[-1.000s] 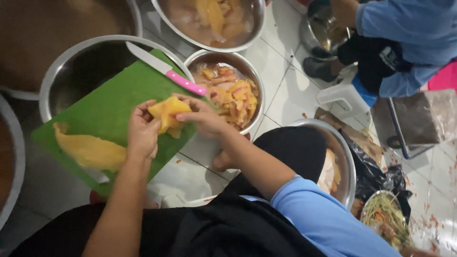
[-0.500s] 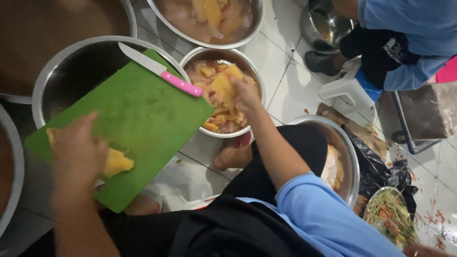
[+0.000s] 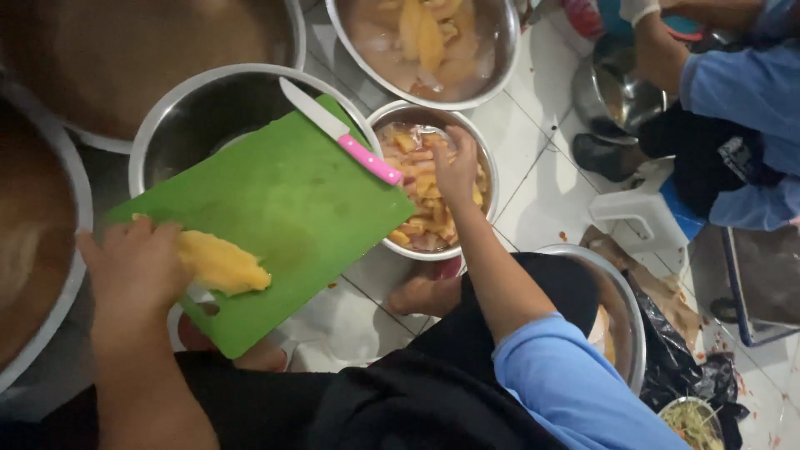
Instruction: Slicing, trimming, and sorting raw fish fillets in a food production setting.
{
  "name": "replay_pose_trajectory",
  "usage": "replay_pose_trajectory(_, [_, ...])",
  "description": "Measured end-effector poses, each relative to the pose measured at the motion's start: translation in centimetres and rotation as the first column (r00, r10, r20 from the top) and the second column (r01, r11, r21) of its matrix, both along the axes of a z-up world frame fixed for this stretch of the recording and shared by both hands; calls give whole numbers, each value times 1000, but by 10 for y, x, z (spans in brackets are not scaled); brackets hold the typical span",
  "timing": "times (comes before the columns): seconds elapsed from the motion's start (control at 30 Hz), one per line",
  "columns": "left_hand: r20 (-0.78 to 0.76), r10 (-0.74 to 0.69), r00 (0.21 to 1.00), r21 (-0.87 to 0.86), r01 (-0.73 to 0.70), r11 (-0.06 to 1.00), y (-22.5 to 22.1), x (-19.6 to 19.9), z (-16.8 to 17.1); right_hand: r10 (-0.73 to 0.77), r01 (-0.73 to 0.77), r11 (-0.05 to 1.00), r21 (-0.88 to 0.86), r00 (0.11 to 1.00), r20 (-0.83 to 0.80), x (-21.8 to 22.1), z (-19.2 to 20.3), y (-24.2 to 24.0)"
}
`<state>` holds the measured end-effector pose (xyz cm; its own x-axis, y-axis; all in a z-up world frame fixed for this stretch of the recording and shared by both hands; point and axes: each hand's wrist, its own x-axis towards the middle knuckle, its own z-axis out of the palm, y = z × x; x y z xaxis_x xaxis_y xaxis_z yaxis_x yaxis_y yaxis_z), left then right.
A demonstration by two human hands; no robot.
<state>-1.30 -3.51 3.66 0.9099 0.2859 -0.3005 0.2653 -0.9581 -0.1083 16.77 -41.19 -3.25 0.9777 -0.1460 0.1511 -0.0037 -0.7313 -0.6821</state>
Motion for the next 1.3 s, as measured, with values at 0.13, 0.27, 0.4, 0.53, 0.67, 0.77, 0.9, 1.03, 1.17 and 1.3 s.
replay_pose_trajectory(0.13, [-36, 4, 999, 96, 0, 995, -1, -4, 3, 351, -368, 930, -21, 867, 353, -27, 39, 57])
replay_pose_trajectory(0.27, [-63, -9, 998, -10, 8, 1000, -11, -1, 39, 520, -482, 850, -215, 833, 189, -35, 36, 78])
replay_pose_trajectory(0.4, [-157, -19, 987, -155, -5, 988, -23, 6, 72, 553, -478, 786, -391, 827, 99, -36, 25, 85])
replay_pose_trajectory(0.53, [-213, 49, 976, -552, -161, 818, -29, 20, 86, 516, -412, 786, -460, 847, 124, -38, 17, 84])
replay_pose_trajectory(0.67, [-88, 64, 994, -840, -108, 532, -34, 43, 36, 497, -480, 849, -223, 867, 26, -45, 22, 73])
replay_pose_trajectory(0.77, [351, 147, 925, -908, 298, 293, -51, 67, -22, 385, -394, 911, -121, 918, -95, -50, 19, 61])
replay_pose_trajectory(0.9, [807, -184, 561, -163, 511, 844, -74, 87, -81, 365, -358, 920, 159, 931, -16, -72, 43, 59])
replay_pose_trajectory(1.03, [794, -500, 346, 245, 571, 784, -81, 73, -110, 325, -221, 838, 498, 937, -131, -84, 14, 40])
replay_pose_trajectory(1.17, [752, -516, 411, 230, 570, 789, -72, 45, -86, 337, -158, 779, 606, 922, -193, -110, 18, 38])
replay_pose_trajectory(1.3, [621, -454, 638, 126, 490, 862, -46, 11, -84, 475, -437, 876, 206, 855, -206, -126, 34, 39])
